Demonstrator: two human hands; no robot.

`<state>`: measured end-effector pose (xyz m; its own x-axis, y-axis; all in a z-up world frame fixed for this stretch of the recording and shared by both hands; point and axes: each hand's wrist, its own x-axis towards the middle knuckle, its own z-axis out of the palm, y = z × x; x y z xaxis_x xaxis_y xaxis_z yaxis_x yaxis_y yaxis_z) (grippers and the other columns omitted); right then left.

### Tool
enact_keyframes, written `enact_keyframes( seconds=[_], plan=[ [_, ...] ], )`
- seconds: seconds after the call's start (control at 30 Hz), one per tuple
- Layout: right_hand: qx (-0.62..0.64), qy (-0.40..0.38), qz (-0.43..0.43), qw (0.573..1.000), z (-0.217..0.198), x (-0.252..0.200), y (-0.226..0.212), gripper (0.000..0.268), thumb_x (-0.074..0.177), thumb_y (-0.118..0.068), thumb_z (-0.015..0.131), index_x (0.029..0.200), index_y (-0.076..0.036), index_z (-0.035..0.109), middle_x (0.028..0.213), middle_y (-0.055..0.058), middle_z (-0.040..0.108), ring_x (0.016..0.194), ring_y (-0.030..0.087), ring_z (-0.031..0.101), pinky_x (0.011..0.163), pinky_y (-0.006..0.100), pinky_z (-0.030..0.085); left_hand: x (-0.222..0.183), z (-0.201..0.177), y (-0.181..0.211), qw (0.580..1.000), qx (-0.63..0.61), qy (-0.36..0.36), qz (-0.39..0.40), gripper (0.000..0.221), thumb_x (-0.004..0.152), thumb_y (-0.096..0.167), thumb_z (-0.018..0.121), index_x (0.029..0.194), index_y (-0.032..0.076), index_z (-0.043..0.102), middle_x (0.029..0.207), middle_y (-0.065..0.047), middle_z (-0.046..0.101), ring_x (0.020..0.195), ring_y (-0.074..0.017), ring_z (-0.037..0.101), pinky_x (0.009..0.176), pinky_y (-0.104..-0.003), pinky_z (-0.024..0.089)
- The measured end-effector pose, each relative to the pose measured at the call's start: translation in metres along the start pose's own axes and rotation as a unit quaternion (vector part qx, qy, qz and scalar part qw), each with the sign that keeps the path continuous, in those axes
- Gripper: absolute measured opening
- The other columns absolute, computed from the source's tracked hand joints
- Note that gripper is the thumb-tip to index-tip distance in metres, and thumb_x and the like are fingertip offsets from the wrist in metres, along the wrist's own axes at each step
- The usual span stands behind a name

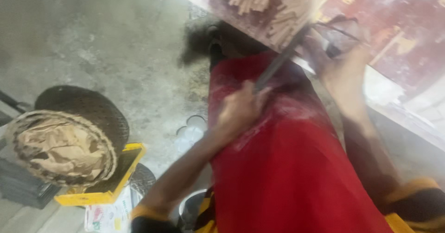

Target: The person cuts a block of dough into thin strips using a large knife on a wooden table and then gathers the strips by hand.

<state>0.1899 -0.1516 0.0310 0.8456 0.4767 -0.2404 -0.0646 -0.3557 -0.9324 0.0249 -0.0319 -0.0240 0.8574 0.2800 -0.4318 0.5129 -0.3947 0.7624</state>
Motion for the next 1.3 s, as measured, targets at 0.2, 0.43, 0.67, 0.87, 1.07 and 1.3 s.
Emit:
enact_keyframes(
  seconds=[0.2, 0.43, 0.67, 0.87, 1.07, 1.3],
  plan=[
    [-0.191, -0.011, -0.054, 0.98, -0.011, -0.006, 0.011, 0.021, 0.093, -0.002, 0.077, 0.113, 0.0, 0.071, 0.099, 0.013, 0.059, 0.079, 0.018, 0.053, 0.064, 0.032, 0.044, 0.011, -0.051, -0.004, 0.997, -0.027, -0.026, -0.07, 0.05, 0.109, 0.05, 0.032, 0.096, 0.006, 0.052, 0.051, 0.0, 0.052, 0.033, -0.013, 0.047, 0.026, -0.033, 0.033],
    [-0.253, -0.044, -0.179, 0.95, -0.024, -0.005, 0.031, 0.015, 0.103, 0.007, 0.072, 0.117, 0.001, 0.073, 0.109, 0.011, 0.063, 0.101, 0.021, 0.06, 0.089, 0.034, 0.05, -0.022, -0.013, 0.027, 0.999, -0.032, -0.033, -0.022, 0.047, 0.107, 0.048, 0.043, 0.099, 0.003, 0.051, 0.054, -0.01, 0.057, 0.041, -0.025, 0.057, 0.034, -0.04, 0.042],
    [-0.241, -0.052, -0.123, 0.961, -0.021, -0.006, 0.029, 0.018, 0.099, 0.003, 0.078, 0.116, 0.0, 0.074, 0.109, 0.012, 0.064, 0.098, 0.021, 0.061, 0.082, 0.035, 0.051, -0.034, 0.006, 0.013, 0.993, -0.05, -0.074, -0.083, 0.043, 0.106, 0.044, 0.05, 0.096, 0.002, 0.053, 0.054, -0.014, 0.058, 0.043, -0.0284, 0.061, 0.036, -0.043, 0.046],
    [-0.212, -0.058, -0.146, 0.965, -0.022, -0.001, 0.029, 0.019, 0.104, 0.003, 0.081, 0.115, 0.004, 0.066, 0.106, 0.013, 0.065, 0.093, 0.022, 0.064, 0.078, 0.034, 0.053, 0.007, 0.0, 0.035, 0.998, 0.049, -0.034, -0.007, 0.044, 0.108, 0.044, 0.048, 0.092, 0.004, 0.057, 0.054, -0.014, 0.061, 0.044, -0.0305, 0.064, 0.039, -0.048, 0.047],
    [-0.05, -0.057, -0.044, 0.996, -0.015, -0.006, 0.016, 0.016, 0.104, 0.001, 0.072, 0.113, 0.0, 0.059, 0.104, 0.007, 0.064, 0.092, 0.014, 0.069, 0.074, 0.029, 0.06, 0.022, 0.0, 0.033, 0.998, -0.045, 0.045, 0.011, 0.043, 0.105, 0.042, 0.05, 0.102, 0.0, 0.058, 0.069, -0.026, 0.066, 0.063, -0.0469, 0.066, 0.052, -0.055, 0.052],
    [-0.259, -0.07, -0.262, 0.927, -0.017, 0.002, 0.004, 0.02, 0.101, 0.01, 0.073, 0.118, 0.002, 0.069, 0.1, 0.015, 0.067, 0.085, 0.024, 0.066, 0.068, 0.037, 0.052, -0.038, 0.007, 0.003, 0.993, -0.064, -0.084, -0.059, 0.042, 0.105, 0.044, 0.046, 0.099, 0.003, 0.054, 0.065, -0.019, 0.064, 0.052, -0.0361, 0.068, 0.043, -0.05, 0.051]
  ],
)
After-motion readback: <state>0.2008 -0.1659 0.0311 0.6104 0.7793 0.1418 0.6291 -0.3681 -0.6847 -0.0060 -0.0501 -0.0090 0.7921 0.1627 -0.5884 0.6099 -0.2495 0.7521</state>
